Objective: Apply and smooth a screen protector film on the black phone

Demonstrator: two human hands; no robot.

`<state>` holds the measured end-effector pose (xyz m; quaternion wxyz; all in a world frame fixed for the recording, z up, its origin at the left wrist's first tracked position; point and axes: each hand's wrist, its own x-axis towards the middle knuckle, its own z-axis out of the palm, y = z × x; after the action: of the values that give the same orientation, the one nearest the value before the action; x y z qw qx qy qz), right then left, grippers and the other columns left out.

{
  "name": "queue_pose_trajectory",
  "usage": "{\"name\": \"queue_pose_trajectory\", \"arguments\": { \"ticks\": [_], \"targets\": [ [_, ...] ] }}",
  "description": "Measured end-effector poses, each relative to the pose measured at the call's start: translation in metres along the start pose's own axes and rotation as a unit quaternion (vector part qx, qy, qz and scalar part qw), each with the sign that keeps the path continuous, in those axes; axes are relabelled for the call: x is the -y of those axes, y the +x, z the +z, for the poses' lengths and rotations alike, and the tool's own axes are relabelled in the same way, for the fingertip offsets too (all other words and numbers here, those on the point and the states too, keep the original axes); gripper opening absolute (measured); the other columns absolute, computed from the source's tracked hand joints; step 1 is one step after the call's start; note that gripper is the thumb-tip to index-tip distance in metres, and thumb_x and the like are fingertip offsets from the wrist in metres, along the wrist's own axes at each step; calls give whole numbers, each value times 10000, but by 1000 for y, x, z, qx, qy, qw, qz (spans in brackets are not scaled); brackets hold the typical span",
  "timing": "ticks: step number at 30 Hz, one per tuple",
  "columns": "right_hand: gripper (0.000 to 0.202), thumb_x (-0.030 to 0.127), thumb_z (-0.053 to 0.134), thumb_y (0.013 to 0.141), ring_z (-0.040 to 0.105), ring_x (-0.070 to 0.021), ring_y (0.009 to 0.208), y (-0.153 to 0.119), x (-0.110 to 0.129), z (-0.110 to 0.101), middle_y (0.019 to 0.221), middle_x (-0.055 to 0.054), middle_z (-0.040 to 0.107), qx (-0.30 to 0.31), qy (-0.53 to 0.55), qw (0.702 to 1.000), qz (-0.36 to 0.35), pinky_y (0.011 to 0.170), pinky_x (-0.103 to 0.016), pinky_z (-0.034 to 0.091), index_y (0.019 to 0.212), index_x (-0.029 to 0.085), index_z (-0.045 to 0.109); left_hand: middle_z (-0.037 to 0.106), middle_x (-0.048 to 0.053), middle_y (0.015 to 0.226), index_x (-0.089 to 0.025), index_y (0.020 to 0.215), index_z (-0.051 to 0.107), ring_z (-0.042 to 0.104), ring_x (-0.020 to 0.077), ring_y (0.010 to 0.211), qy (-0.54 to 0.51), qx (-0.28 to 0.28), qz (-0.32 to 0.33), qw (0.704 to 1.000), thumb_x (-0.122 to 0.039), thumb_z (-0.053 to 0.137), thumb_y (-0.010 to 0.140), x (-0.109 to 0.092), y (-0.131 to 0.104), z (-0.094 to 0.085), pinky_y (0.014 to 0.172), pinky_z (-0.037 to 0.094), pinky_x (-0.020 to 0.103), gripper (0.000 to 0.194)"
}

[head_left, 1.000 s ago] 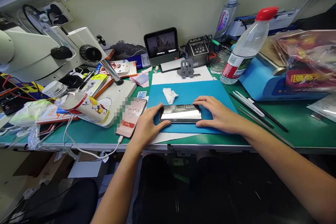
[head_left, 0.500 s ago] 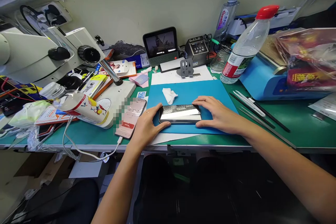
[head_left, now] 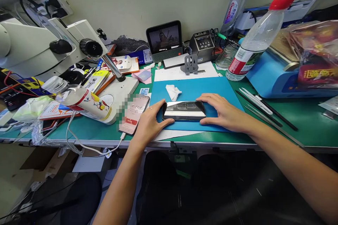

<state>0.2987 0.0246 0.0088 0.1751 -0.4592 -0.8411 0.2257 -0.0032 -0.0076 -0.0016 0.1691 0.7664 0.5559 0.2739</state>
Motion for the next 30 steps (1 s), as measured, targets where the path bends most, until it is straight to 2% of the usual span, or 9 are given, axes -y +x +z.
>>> {"name": "queue_pose_trajectory", "arguments": {
  "ticks": [10,21,30],
  "targets": [
    [770,727,661,770,463,-422,1364,1,1,-1,1447,-131,558,6,-11,1000,7,1103,-615,395,1390,279,573,602,73,1456,-255,1470,498,571,287,1334,-11,1,-17,1000,-385,794,857,-2,1,-1,1115,466,428,693],
    [751,691,690,764,479,-411,1354,1,-5,2,1438,-139,566,1,-9,1000,13,1101,-591,405,1359,251,567,593,76,1460,-252,1477,482,556,268,1338,-26,-1,1,1000,-382,790,864,1,2,0,1113,459,414,698],
    [812,738,653,770,449,-416,1379,2,-3,1,1465,-149,544,19,-9,1000,16,1118,-596,391,1401,238,546,619,82,1428,-243,1454,507,565,278,1328,-12,-2,13,1000,-402,771,878,1,1,1,1109,466,430,653]
  ]
}}
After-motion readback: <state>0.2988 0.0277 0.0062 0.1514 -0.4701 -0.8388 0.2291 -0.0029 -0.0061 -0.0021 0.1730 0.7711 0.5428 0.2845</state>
